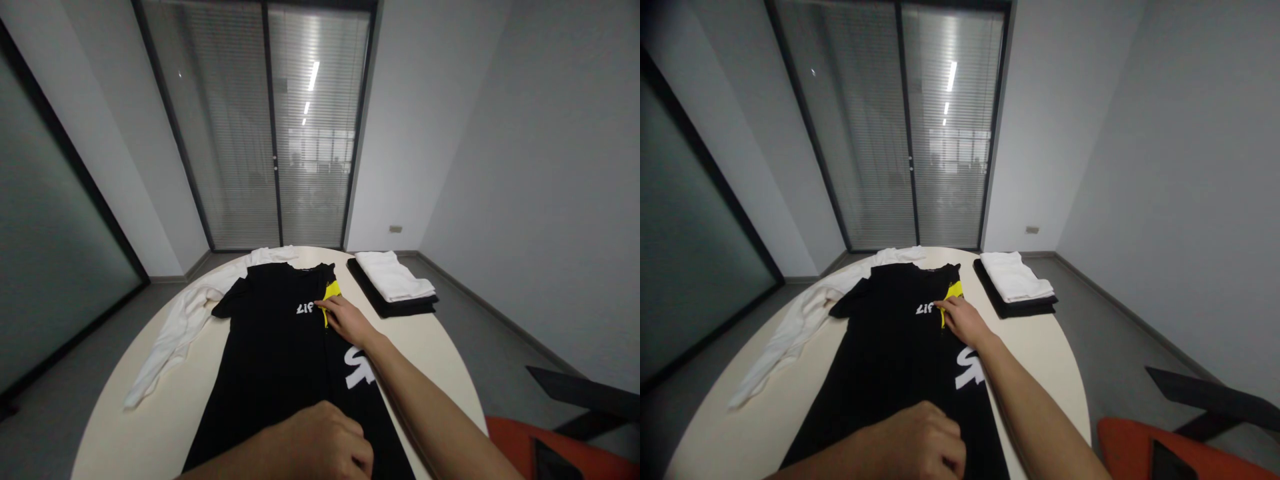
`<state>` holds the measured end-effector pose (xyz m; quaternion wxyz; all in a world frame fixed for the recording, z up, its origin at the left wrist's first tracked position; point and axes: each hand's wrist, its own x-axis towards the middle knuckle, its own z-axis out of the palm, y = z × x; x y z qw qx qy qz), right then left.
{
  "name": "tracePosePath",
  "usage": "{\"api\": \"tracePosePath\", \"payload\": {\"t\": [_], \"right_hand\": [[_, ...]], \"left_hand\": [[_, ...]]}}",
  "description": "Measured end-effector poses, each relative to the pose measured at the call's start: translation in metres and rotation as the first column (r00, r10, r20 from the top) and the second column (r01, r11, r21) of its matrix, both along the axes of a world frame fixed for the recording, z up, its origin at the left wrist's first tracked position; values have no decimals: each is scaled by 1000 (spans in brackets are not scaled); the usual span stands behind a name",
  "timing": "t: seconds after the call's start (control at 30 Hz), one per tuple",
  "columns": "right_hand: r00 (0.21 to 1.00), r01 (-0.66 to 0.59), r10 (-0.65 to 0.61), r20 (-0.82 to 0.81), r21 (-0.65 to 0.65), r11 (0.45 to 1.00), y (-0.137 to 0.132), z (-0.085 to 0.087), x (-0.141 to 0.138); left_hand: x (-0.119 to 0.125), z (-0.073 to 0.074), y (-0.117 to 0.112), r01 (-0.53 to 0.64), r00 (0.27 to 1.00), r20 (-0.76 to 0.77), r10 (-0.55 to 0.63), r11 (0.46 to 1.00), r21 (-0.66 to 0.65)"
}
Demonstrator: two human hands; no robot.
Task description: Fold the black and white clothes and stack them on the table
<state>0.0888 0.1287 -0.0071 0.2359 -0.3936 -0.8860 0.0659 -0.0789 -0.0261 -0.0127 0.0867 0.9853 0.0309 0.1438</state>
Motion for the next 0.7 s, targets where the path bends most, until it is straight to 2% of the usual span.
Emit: {"api": "tracePosePath", "payload": {"t": [0.17,0.4,0.5,0.63,0.7], "right_hand": [[999,22,-23,34,34,999,2,0,-3],[999,32,-32,30,14,999,1,-3,-7],[999,35,-35,41,4,999,1,-3,-7],[1000,17,-17,24,-9,1000,0,-2,-6],[1000,5,-5,12,-13,1000,0,-2,-5]], "left_hand": [[9,-13,-8,-22,999,-48,16,991,-135],[5,-15,-7,26,999,-29,-34,974,-226],[2,-9,-9,24,998,-55,-39,966,-257],[-1,6,-12,29,997,-57,-47,961,-276],[1,8,-13,45,997,-48,-63,953,-301]]}}
